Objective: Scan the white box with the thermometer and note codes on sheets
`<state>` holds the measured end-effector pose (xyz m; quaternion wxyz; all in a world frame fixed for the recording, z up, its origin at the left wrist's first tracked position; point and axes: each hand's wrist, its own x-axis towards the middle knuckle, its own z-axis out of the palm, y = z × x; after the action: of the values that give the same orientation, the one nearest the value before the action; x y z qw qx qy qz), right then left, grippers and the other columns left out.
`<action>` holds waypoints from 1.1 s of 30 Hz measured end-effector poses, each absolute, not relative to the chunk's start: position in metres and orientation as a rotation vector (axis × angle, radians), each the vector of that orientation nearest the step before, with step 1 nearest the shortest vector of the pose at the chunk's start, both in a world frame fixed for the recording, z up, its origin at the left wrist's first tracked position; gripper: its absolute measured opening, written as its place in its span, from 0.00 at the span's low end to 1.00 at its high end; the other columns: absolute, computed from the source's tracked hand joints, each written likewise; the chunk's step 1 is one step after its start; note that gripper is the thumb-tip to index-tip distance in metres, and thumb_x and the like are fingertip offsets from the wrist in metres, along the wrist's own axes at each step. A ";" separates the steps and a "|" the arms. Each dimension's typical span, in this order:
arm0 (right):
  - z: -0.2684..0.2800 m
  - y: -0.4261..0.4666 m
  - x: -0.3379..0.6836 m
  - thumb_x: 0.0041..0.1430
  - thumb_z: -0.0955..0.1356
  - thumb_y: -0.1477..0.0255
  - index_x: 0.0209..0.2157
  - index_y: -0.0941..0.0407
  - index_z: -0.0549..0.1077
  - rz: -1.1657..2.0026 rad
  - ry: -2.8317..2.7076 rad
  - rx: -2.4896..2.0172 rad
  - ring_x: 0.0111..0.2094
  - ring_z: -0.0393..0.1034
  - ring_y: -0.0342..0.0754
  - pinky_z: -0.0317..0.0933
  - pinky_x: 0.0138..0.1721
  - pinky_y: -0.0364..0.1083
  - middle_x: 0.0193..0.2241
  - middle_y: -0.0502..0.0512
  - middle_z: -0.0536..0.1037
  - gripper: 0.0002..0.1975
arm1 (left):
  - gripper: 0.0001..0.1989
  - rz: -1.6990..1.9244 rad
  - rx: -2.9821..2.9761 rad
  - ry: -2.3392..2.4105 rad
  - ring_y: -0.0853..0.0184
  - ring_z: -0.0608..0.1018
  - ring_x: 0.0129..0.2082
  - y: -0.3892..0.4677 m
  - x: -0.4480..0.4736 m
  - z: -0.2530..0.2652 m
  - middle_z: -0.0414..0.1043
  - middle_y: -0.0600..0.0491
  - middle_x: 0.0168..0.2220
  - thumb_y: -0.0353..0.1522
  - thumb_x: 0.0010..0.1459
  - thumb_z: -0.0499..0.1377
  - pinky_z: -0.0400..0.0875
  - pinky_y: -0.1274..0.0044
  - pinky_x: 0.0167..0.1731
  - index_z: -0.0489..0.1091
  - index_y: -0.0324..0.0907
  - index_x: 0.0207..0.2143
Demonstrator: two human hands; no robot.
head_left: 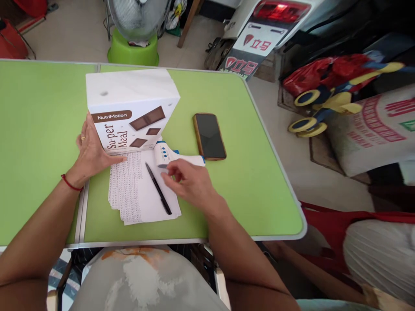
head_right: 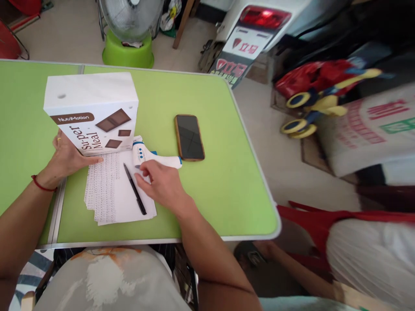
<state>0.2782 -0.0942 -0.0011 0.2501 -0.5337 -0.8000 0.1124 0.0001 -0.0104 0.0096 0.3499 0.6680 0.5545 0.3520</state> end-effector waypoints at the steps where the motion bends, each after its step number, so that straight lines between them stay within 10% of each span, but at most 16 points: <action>1: -0.002 -0.097 0.273 0.62 0.65 0.65 0.36 0.56 0.72 0.330 -2.235 -1.462 0.24 0.66 0.45 0.56 0.26 0.44 0.25 0.52 0.75 0.09 | 0.75 0.801 1.818 1.533 0.31 0.33 0.69 -0.009 -0.003 0.006 0.40 0.33 0.70 0.49 0.16 0.78 0.19 0.46 0.63 0.50 0.40 0.67; 21: -0.023 -0.102 0.264 0.66 0.58 0.75 0.52 0.56 0.73 0.176 -2.494 -1.431 0.33 0.67 0.50 0.61 0.29 0.47 0.34 0.61 0.74 0.19 | 0.67 0.563 2.004 1.594 0.34 0.34 0.70 -0.026 -0.006 -0.009 0.39 0.35 0.71 0.58 0.34 0.71 0.17 0.44 0.61 0.46 0.41 0.69; 28: -0.015 -0.111 0.265 0.64 0.61 0.76 0.56 0.52 0.63 0.769 -2.000 -0.971 0.37 0.67 0.47 0.67 0.40 0.50 0.36 0.54 0.69 0.19 | 0.43 1.009 1.975 1.305 0.46 0.61 0.66 -0.020 0.001 -0.008 0.61 0.41 0.64 0.54 0.54 0.63 0.51 0.57 0.67 0.56 0.42 0.64; 33: -0.023 -0.116 0.255 0.63 0.67 0.63 0.41 0.50 0.68 0.853 -1.661 -0.896 0.28 0.63 0.45 0.63 0.32 0.47 0.29 0.48 0.67 0.08 | 0.37 1.085 1.978 1.198 0.51 0.66 0.63 -0.014 0.000 -0.007 0.63 0.45 0.62 0.54 0.57 0.60 0.62 0.60 0.62 0.57 0.46 0.62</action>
<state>0.2551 -0.1162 -0.0234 0.5099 -0.3720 -0.6900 0.3544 -0.0003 -0.0136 -0.0075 0.2894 0.7413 0.4489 0.4064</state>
